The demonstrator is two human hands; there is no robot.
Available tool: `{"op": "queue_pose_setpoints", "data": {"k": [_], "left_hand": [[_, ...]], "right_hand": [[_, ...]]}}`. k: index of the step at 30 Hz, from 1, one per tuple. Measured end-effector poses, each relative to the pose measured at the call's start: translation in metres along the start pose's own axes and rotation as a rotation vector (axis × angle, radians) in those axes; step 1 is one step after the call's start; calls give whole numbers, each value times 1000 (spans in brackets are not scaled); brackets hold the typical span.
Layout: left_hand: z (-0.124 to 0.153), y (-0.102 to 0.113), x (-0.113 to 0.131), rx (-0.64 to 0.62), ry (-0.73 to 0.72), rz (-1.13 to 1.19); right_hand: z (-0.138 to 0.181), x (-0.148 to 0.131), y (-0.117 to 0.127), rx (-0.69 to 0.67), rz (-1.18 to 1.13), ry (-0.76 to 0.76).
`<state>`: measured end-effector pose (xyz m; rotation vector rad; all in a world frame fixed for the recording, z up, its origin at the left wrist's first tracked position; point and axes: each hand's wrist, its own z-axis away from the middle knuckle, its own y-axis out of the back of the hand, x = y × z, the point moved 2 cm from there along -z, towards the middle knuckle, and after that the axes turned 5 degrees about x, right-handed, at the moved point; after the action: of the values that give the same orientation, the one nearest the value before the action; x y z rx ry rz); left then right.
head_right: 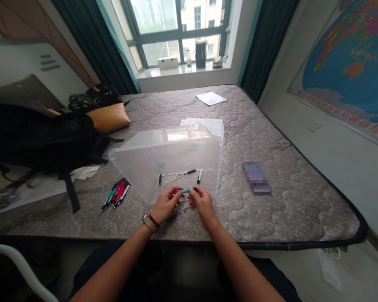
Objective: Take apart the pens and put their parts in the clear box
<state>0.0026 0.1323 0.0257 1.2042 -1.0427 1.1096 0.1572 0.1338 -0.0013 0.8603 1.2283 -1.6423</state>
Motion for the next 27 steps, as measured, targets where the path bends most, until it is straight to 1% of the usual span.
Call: {"op": "queue_pose_setpoints", "data": {"k": [2,7,10,13,15,17,19,23,27], "left_hand": [[0,-1,-1,-1,-8,-11],[-5,10,6,166,-24,101],[-5,15,11,181,-19,191],[-6,17,13,160,-5,227],[-7,16,11,108,49,247],[-8,14,9,46,119,268],[-10,12,7,10,167,277],[-10,9,2,-29,213,237],[-9,9,-2,-59,248,133]], "right_hand": [[2,1,-1,-35,-42,-53],[6,0,-4,-129,-88,-153],[11,1,-9,-239,-57,-212],[16,7,-15,-361,-23,-260],[18,11,-19,-412,-20,-258],[20,15,-21,-433,-8,-238],[20,18,-22,-436,23,-218],[20,21,-22,-457,74,-203],[19,24,-21,-483,76,-229]]}}
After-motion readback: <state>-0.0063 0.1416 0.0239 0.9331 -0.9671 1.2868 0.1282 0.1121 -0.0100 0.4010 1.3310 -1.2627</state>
